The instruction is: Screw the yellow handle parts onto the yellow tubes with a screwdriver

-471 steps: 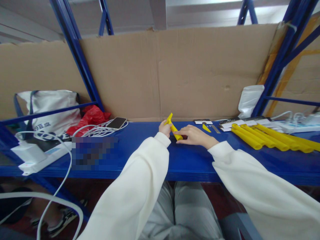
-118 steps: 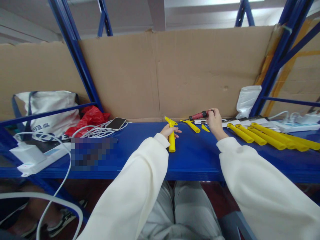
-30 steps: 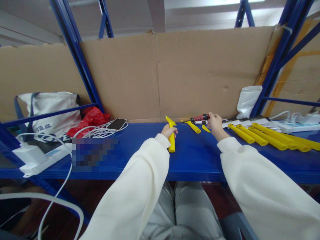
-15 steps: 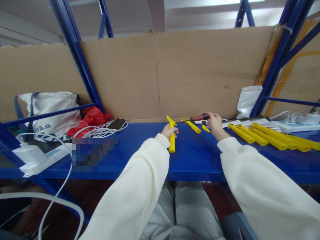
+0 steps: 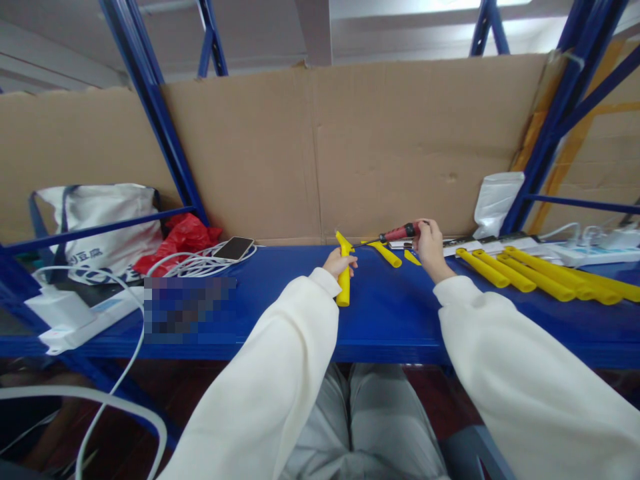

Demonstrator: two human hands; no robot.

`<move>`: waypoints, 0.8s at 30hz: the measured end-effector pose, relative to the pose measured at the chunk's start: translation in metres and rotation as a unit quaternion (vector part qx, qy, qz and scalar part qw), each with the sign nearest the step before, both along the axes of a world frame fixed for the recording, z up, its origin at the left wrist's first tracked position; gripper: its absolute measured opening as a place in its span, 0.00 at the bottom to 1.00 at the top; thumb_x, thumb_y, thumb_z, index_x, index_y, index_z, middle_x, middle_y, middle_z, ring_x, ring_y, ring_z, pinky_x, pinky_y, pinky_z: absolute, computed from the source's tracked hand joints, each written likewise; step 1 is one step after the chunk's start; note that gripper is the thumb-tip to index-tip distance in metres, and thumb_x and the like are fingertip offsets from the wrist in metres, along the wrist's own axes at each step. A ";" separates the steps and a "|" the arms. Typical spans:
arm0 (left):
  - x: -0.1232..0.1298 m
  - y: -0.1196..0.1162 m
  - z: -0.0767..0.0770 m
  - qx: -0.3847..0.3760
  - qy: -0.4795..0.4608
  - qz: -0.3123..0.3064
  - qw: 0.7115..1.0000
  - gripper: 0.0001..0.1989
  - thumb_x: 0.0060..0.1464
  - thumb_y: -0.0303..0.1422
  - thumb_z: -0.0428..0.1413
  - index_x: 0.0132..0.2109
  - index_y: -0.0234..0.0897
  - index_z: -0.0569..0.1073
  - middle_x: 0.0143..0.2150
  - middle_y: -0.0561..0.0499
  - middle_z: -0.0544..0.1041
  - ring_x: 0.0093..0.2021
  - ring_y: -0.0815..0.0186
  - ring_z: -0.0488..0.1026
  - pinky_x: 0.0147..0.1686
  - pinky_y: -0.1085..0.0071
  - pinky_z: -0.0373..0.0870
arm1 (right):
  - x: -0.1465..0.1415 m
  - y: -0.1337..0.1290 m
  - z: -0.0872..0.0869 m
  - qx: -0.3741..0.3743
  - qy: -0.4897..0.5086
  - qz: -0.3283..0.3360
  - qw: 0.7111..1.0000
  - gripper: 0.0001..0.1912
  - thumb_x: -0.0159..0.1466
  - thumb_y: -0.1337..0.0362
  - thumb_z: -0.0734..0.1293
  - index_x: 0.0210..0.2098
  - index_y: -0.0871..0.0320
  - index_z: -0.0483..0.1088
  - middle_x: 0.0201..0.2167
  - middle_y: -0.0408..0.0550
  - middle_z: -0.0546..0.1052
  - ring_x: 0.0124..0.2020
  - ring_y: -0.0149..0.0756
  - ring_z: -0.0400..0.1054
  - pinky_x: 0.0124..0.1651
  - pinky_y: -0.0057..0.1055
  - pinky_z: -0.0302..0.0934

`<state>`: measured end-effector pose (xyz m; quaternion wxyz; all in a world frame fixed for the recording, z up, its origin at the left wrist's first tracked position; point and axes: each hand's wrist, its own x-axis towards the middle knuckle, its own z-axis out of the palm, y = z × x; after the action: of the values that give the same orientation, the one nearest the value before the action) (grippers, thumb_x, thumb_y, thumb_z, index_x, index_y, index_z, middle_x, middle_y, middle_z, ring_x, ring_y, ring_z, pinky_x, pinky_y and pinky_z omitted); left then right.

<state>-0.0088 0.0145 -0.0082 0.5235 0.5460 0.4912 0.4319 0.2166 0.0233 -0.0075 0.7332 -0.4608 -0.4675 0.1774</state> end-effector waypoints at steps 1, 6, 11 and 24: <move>0.000 0.000 0.000 0.001 0.000 0.002 1.000 0.15 0.57 0.19 0.58 0.50 0.34 0.69 0.18 0.62 0.69 0.12 0.73 0.63 0.18 0.77 0.61 | -0.001 -0.002 0.001 0.012 -0.017 -0.021 1.000 0.16 0.65 0.48 0.67 0.35 0.53 0.64 0.26 0.40 0.67 0.28 0.33 0.64 0.30 0.27 0.57; 0.000 -0.002 0.001 0.011 0.001 -0.003 1.000 0.10 0.58 0.18 0.55 0.45 0.34 0.68 0.18 0.61 0.68 0.12 0.72 0.62 0.17 0.76 0.59 | -0.002 -0.010 0.004 0.034 -0.098 -0.100 0.990 0.17 0.67 0.50 0.67 0.31 0.53 0.63 0.29 0.44 0.70 0.37 0.37 0.66 0.41 0.30 0.59; 0.001 -0.002 0.001 0.014 -0.004 -0.001 1.000 0.11 0.58 0.19 0.56 0.46 0.34 0.69 0.17 0.62 0.68 0.12 0.73 0.62 0.17 0.77 0.59 | -0.003 -0.008 0.006 0.018 -0.042 -0.087 0.995 0.12 0.65 0.55 0.68 0.32 0.54 0.64 0.28 0.41 0.69 0.32 0.34 0.63 0.36 0.28 0.59; -0.001 -0.001 0.001 0.015 -0.008 0.009 1.000 0.14 0.56 0.19 0.57 0.49 0.33 0.70 0.17 0.62 0.68 0.12 0.72 0.63 0.18 0.76 0.60 | -0.008 -0.007 0.007 -0.024 0.049 0.003 0.999 0.14 0.63 0.52 0.70 0.33 0.53 0.64 0.20 0.34 0.62 0.18 0.28 0.55 0.20 0.26 0.50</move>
<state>-0.0094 0.0138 -0.0072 0.5155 0.5455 0.4854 0.4485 0.2090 0.0164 -0.0006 0.7435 -0.4671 -0.4285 0.2132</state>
